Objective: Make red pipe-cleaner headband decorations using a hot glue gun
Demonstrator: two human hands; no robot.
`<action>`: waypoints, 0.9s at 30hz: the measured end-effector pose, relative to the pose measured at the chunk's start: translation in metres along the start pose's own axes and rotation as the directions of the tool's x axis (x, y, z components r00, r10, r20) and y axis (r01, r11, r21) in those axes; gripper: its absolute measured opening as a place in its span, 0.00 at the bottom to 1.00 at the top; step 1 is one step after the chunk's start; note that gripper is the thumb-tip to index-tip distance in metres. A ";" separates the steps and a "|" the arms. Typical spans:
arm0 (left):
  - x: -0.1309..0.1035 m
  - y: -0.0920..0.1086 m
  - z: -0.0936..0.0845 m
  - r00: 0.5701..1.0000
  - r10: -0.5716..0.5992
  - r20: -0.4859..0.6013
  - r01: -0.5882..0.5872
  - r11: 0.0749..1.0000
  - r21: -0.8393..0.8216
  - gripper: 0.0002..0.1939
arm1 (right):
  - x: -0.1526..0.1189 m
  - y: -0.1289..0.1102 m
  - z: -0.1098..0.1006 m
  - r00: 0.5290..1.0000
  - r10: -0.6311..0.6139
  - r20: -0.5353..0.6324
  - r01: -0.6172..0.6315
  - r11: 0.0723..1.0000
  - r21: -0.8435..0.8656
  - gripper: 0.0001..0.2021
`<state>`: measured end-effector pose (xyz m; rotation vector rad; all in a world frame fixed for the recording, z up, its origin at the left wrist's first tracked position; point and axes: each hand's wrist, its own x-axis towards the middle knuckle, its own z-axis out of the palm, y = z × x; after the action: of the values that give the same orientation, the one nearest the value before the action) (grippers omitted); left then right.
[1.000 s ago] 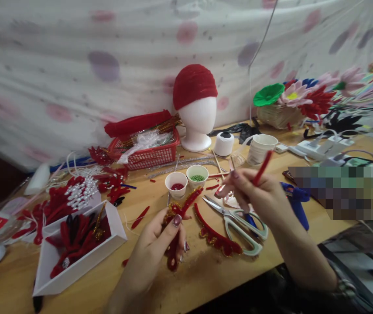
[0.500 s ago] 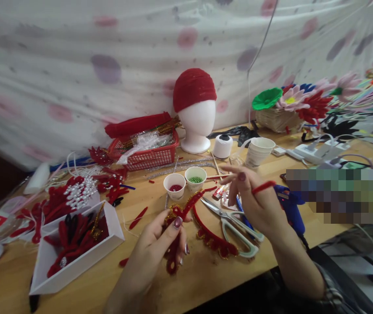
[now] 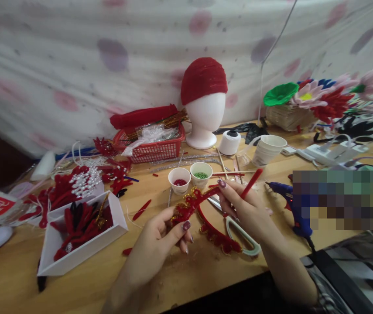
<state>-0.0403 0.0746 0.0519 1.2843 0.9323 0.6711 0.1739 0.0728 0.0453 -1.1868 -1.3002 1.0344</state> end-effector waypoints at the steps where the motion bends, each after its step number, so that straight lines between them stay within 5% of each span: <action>1: 0.000 -0.001 0.000 1.000 -0.008 0.002 0.007 1.000 0.012 0.17 | 0.000 0.001 0.000 1.000 0.004 -0.026 -0.003 1.000 0.025 0.24; 9: -0.012 -0.010 -0.010 0.997 -0.062 -0.038 0.066 0.990 0.125 0.15 | 0.000 0.008 0.001 0.991 0.043 -0.127 -0.032 0.996 0.086 0.25; 13: -0.028 -0.008 -0.023 0.981 -0.079 -0.178 0.124 0.957 0.262 0.19 | 0.002 0.007 -0.003 0.959 0.085 -0.272 -0.057 0.992 0.113 0.26; 15: -0.037 -0.008 -0.029 0.935 -0.035 -0.352 0.154 0.936 0.316 0.23 | 0.002 0.006 -0.004 0.947 0.105 -0.303 -0.068 0.989 0.132 0.26; 17: -0.046 -0.012 -0.034 0.847 0.018 -0.532 0.201 0.915 0.350 0.24 | 0.001 0.005 -0.004 0.944 0.120 -0.308 -0.074 0.985 0.157 0.25; 20: -0.057 -0.027 -0.041 0.769 0.142 -0.623 0.204 0.870 0.450 0.22 | 0.000 0.005 -0.004 0.941 0.135 -0.311 -0.080 0.979 0.185 0.24; 25: -0.061 -0.060 -0.054 0.881 0.173 -0.441 0.193 0.720 0.667 0.13 | 0.003 0.008 -0.003 0.936 0.180 -0.301 -0.072 0.939 0.337 0.22; 27: -0.056 -0.067 -0.057 0.897 0.194 -0.397 0.182 0.657 0.732 0.12 | 0.004 0.008 -0.004 0.946 0.264 -0.191 -0.131 0.845 0.518 0.20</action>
<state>-0.1223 0.0428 -0.0037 1.9170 1.7196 0.6028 0.1785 0.0775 0.0384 -1.0186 -0.6513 1.2309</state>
